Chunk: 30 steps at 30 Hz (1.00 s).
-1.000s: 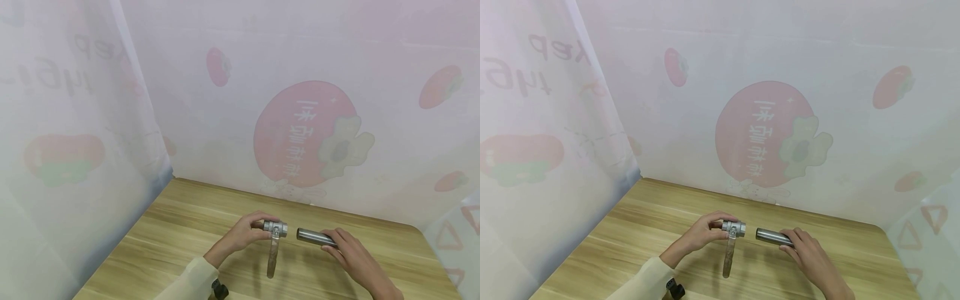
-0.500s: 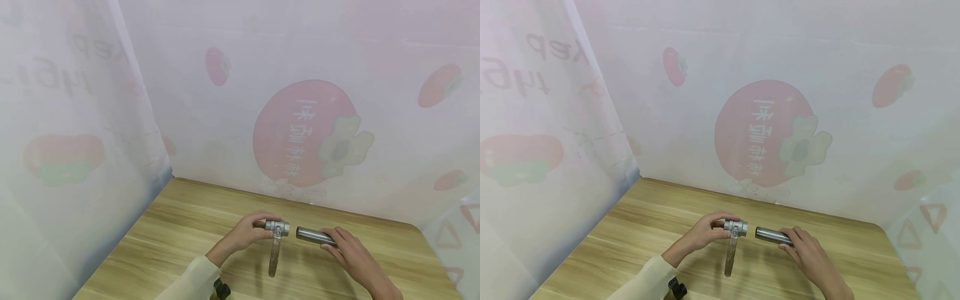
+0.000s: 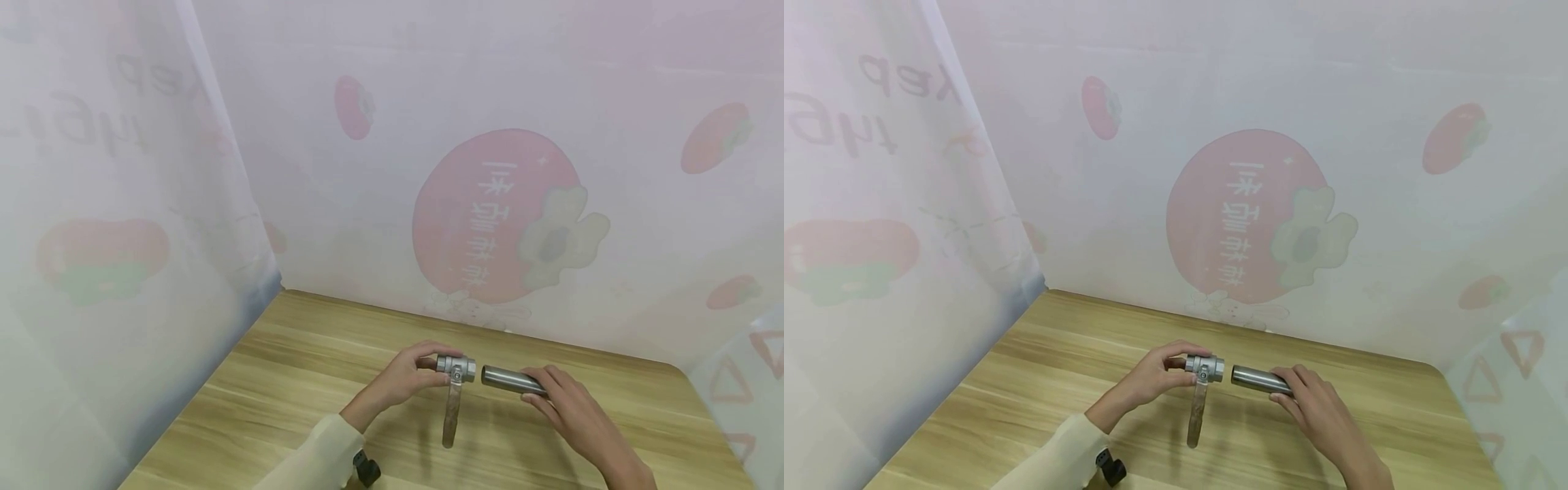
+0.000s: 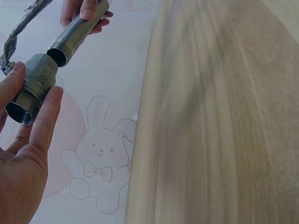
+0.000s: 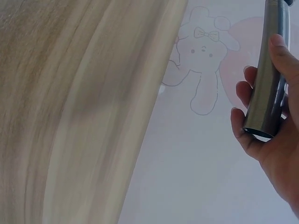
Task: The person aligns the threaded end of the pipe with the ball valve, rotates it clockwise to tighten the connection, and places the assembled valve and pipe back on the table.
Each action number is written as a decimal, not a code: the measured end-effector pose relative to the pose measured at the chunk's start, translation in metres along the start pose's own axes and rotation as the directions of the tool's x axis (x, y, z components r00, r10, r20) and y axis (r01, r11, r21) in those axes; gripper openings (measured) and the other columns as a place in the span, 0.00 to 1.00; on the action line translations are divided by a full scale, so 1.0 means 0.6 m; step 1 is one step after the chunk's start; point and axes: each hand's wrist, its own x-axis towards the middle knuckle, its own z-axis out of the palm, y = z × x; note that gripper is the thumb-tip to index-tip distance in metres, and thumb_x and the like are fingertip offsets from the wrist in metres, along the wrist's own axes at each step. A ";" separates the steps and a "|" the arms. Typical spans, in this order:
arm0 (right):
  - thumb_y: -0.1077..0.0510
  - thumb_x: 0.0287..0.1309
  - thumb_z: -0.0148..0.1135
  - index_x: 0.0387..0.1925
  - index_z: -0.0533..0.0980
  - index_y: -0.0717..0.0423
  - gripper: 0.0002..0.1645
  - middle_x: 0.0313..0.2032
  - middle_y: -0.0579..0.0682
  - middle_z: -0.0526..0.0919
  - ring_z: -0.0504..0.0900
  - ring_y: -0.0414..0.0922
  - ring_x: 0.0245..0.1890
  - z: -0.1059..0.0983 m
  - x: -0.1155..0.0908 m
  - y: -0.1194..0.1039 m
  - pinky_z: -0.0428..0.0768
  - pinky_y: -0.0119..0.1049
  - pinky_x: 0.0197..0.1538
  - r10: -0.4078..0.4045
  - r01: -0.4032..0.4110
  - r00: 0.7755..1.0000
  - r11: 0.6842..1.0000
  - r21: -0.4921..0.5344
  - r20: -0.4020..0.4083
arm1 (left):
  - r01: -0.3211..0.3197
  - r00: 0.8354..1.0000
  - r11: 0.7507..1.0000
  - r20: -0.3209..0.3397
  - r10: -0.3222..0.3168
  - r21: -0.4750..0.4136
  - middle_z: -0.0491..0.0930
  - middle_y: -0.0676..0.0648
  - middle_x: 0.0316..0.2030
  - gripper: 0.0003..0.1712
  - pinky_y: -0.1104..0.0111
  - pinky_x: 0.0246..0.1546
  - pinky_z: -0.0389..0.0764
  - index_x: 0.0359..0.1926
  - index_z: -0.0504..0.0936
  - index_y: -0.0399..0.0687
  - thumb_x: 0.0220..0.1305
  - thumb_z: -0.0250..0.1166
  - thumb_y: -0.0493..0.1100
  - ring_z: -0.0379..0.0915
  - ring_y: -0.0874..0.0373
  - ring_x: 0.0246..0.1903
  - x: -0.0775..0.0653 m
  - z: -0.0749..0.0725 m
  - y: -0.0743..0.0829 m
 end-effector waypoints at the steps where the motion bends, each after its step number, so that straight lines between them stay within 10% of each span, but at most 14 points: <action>1: 0.57 0.65 0.77 0.62 0.80 0.44 0.26 0.42 0.31 0.77 0.69 0.27 0.36 0.000 0.001 0.000 0.71 0.28 0.36 -0.001 0.001 1.000 1.000 0.005 -0.002 | -0.001 1.000 1.000 0.000 0.001 -0.003 0.77 0.44 0.69 0.25 0.62 0.56 0.91 0.69 0.84 0.58 0.73 0.71 0.41 0.82 0.42 0.61 0.000 0.000 0.001; 30: 0.57 0.65 0.77 0.62 0.80 0.44 0.26 0.43 0.32 0.79 0.71 0.28 0.38 -0.011 0.015 -0.009 0.75 0.30 0.37 -0.020 0.020 0.999 1.000 0.010 -0.029 | -0.044 0.999 0.999 0.005 0.044 0.009 0.80 0.45 0.67 0.26 0.65 0.53 0.90 0.70 0.83 0.57 0.74 0.71 0.40 0.85 0.53 0.55 0.009 0.011 0.011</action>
